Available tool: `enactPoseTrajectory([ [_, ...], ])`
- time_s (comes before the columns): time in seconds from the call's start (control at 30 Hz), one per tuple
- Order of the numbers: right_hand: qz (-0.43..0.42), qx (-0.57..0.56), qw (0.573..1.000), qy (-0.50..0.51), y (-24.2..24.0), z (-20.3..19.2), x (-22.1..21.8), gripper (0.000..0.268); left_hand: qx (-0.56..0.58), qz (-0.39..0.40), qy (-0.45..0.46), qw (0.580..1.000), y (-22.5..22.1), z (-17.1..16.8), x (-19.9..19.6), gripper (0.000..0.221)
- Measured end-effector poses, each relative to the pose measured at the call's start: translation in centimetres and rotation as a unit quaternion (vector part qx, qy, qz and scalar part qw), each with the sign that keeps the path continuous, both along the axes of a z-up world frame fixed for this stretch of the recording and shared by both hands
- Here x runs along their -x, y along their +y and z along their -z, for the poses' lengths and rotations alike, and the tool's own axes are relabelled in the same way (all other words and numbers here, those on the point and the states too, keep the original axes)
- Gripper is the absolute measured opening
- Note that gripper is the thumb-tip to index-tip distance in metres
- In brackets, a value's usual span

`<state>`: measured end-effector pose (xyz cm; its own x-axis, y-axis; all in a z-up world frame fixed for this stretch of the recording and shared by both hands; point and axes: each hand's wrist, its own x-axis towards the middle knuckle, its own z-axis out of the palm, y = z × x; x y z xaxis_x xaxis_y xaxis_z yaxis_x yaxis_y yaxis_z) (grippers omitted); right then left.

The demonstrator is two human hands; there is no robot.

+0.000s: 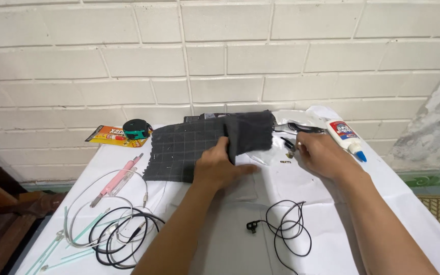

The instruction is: Assembling small electronic components and wires onto a foam base

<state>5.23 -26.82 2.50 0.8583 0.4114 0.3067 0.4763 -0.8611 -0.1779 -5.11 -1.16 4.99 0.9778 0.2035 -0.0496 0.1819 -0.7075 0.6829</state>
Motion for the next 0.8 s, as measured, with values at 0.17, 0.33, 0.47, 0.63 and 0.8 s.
enactPoseTrajectory([
  [0.17,0.001,-0.028,0.997,-0.073,-0.5,0.9,-1.1,0.010,-0.112,0.046,0.018,0.992,-0.5,1.9,-1.2,0.093],
  [0.33,-0.123,-0.199,0.951,-0.201,5.7,-0.1,2.6,0.012,-0.142,0.073,-0.024,0.987,-0.7,2.4,-1.6,0.089],
  [0.47,-0.100,-0.080,0.992,0.004,10.6,-1.0,5.0,0.026,-0.064,0.016,-0.048,0.997,4.4,1.8,-3.2,0.068],
  [0.63,-0.052,-0.056,0.989,0.129,11.3,-1.0,5.4,0.046,0.068,0.054,-0.116,0.990,10.6,1.7,-0.5,0.054],
  [0.8,-0.182,-0.267,0.944,-0.056,12.8,1.2,3.5,0.027,0.294,0.208,-0.236,0.903,10.6,3.9,-1.0,0.063],
])
